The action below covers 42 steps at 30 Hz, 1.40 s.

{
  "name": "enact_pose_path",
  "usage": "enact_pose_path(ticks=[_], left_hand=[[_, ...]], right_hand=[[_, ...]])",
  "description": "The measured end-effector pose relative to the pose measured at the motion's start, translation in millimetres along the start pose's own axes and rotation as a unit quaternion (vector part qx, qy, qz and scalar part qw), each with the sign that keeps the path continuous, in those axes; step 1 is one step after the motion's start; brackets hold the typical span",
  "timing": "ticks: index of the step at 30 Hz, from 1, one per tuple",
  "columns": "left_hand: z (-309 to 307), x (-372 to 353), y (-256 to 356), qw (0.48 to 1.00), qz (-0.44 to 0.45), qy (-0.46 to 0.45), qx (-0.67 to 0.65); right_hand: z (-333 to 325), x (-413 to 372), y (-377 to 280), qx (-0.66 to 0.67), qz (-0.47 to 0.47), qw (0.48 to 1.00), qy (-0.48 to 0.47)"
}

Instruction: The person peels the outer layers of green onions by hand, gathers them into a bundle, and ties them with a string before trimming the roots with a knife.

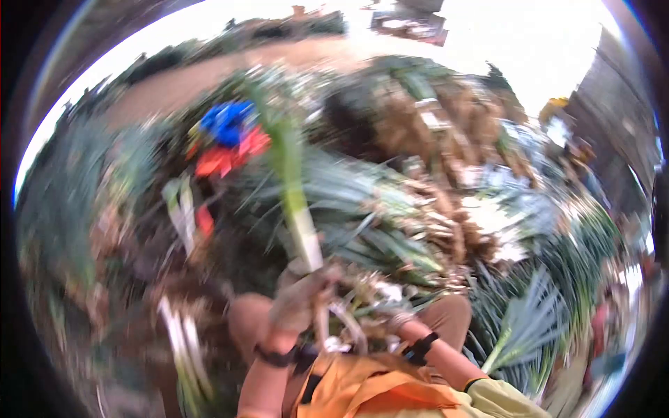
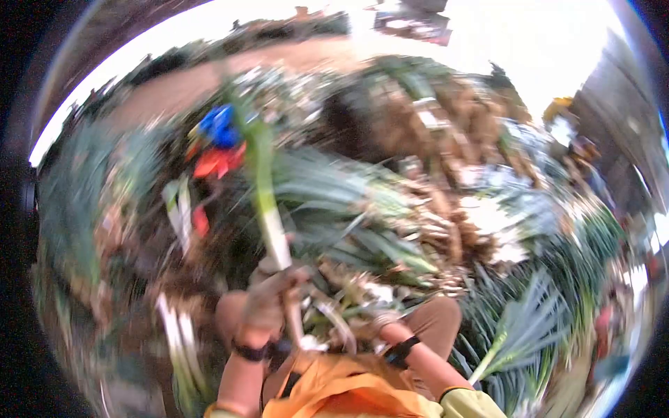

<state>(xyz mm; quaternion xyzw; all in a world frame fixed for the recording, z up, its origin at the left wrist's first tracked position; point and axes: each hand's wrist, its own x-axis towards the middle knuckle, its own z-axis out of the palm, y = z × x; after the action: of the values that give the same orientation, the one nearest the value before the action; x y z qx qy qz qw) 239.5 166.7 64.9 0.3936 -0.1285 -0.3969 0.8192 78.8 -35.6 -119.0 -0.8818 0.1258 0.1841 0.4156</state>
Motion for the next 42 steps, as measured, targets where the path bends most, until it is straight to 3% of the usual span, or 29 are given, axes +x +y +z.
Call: enact_pose_path(ticks=[1,2,3,4,5,10,11,12,14,18,20,21,23,25,26,27,28,29,30,32,33,34,35,36,37,38,39,41,42], left_hand=[[-9.9,7.3,-7.2,0.999,0.018,-0.008,-0.043],[-21.7,14.7,-20.0,0.996,0.03,-0.011,-0.087],[-29.7,24.9,-31.7,0.995,0.016,0.014,-0.093],[-37.4,33.7,-45.9,0.994,0.008,0.049,-0.098],[-47.4,45.4,-61.1,0.992,-0.019,0.073,-0.105],[-140.0,101.3,-188.5,0.95,-0.245,0.132,-0.145],[-133.1,100.1,-197.1,0.941,-0.236,0.185,-0.16],[-133.3,98.2,-198.8,0.926,-0.259,0.163,-0.22],[-96.6,85.6,-166.3,0.929,-0.254,0.12,-0.243],[-58.2,68.9,-123.8,0.959,-0.193,0.077,-0.191],[-58.6,68.9,-111.5,0.947,-0.207,-0.01,-0.245],[-58.1,68.5,-104.0,0.958,-0.197,0.014,-0.208],[-58.9,69.9,-96.5,0.966,-0.178,0.042,-0.182],[-74.3,79.0,-108.8,0.972,-0.168,0.051,-0.158],[-68.2,71.6,-110.4,0.975,-0.155,0.049,-0.151],[-60.7,66.6,-114.3,0.974,-0.163,0.032,-0.157],[-55.5,58.8,-119.8,0.972,-0.164,0.019,-0.166],[-63.8,63.5,-142.1,0.968,-0.19,0.001,-0.167],[-79.2,66.7,-160.9,0.964,-0.203,-0.01,-0.173],[-57.7,55.3,-167.8,0.977,-0.149,0.059,-0.14],[-53.8,46.8,-162.7,0.982,-0.132,0.056,-0.122],[-80.8,61.5,-194.7,0.99,-0.005,0.032,0.141],[-75.8,57.5,-194.6,0.996,-0.046,0.075,0.024],[-71.5,64.2,-186.2,0.987,-0.086,0.099,-0.089],[-73.3,69.5,-182.1,0.975,-0.13,0.154,-0.092],[-73.8,76.7,-179.0,0.96,-0.172,0.2,-0.094],[-76.3,76.4,-177.5,0.971,-0.148,0.183,-0.038],[-65.9,65.9,-165.5,0.953,-0.214,0.21,0.038],[-58.1,59.1,-162.1,0.943,-0.256,0.2,0.075]], right_hand=[[-9.4,-6.5,-37.3,0.007,-0.02,0.999,-0.034],[0.1,-1.8,-45.0,0.117,-0.018,0.992,-0.053],[10.3,-1.9,-48.0,0.306,-0.013,0.947,-0.101],[24.9,-1.5,-47.1,0.481,-0.029,0.863,-0.154],[46.6,6.5,-42.3,0.445,-0.073,0.88,-0.152],[94.5,-2.9,-53.1,0.479,0.093,0.867,-0.101],[86.0,-7.7,-55.6,0.458,0.028,0.882,-0.109],[78.2,-13.6,-57.5,0.434,-0.035,0.892,-0.119],[70.1,-15.6,-59.3,0.388,0.012,0.918,-0.082],[50.2,-29.5,-74.9,0.452,-0.052,0.886,-0.089],[34.1,-47.0,-86.9,0.403,-0.084,0.907,-0.093],[38.5,-46.6,-78.5,0.223,-0.165,0.961,0.007],[32.6,-71.2,-81.6,0.216,-0.168,0.962,0.007],[39.8,-86.4,-67.4,0.309,-0.136,0.941,0.007],[42.8,-97.0,-68.1,0.409,-0.097,0.907,0.002],[34.7,-110.5,-60.8,0.213,-0.132,0.968,-0.011],[7.0,-127.1,-75.6,0.006,-0.17,0.985,-0.032],[-4.4,-147.0,-97.1,0.196,-0.22,0.955,0.01],[-1.9,-158.4,-95.0,0.144,-0.149,0.978,0.013],[-28.1,-175.1,-100.8,0.037,-0.046,0.998,-0.029],[-44.6,-190.7,-116.4,0.142,0.038,0.989,0.028],[-46.7,-202.1,-116.7,0.272,0.079,0.952,0.117],[-48.3,-215.3,-115.5,0.354,0.073,0.913,0.189],[-57.2,-219.9,-90.6,0.583,-0.009,0.81,0.061],[-66.6,-223.5,-66.1,0.757,-0.019,0.647,-0.087],[-81.3,-232.5,-55.7,0.666,-0.165,0.725,0.061],[-91.6,-242.6,-44.2,0.536,-0.306,0.759,0.208],[-97.3,-241.5,-49.1,0.502,-0.421,0.675,0.34],[-99.9,-231.1,-54.4,0.619,-0.408,0.588,0.323]])
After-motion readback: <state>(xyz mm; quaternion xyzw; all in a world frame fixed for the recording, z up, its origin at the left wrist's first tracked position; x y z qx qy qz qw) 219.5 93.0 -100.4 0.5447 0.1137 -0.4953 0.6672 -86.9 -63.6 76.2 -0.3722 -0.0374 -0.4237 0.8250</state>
